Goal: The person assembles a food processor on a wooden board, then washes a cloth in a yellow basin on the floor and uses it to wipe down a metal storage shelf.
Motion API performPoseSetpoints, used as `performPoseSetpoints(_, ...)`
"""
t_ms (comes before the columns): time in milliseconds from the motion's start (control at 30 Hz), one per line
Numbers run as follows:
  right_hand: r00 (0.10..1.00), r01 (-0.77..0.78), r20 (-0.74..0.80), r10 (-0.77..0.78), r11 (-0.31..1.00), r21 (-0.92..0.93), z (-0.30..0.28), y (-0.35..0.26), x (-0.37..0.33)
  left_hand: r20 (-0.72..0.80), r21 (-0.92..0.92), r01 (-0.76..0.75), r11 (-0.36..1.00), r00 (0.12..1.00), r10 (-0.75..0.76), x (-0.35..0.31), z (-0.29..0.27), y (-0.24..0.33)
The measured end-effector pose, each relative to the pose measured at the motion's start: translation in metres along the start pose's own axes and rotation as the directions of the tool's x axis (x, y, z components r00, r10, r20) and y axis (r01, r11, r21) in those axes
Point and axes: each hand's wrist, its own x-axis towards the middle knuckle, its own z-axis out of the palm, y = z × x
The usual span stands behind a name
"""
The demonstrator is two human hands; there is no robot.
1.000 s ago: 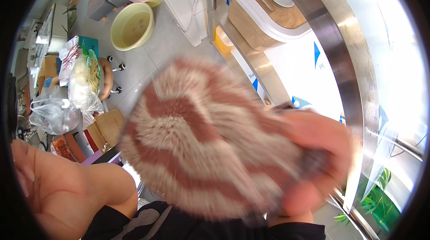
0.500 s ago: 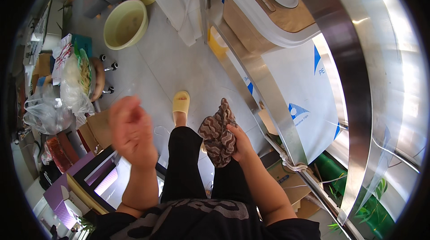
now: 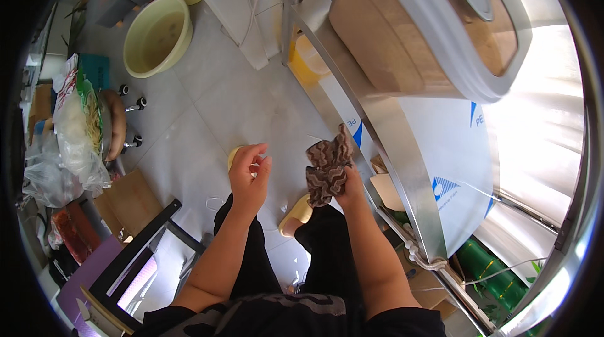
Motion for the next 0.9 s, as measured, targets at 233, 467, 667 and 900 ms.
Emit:
performPoseSetpoints(233,0.771,0.448,-0.273,-0.576,0.794,-0.410,-0.030,-0.039,0.102,0.052,-0.013,0.037,0.999,0.998,-0.036,0.038,0.005,-0.054)
performPoseSetpoints(467,0.692,0.441,-0.455,-0.561,0.827,-0.349,-0.075,-0.015,0.176,0.025,-0.068,-0.053,0.996,0.998,0.055,0.084,-0.040,-0.062)
performPoseSetpoints(667,0.250,-0.278,-0.409,-0.878,0.340,-0.898,-0.015,0.061,0.275,-0.092,-0.085,-0.158,0.984,0.984,0.150,0.121,-0.079,-0.091)
performPoseSetpoints(900,0.726,0.389,0.040,-0.687,0.362,-0.847,-0.013,0.057,0.250,-0.283,0.443,0.003,0.896,0.949,0.136,0.227,-0.139,-0.201)
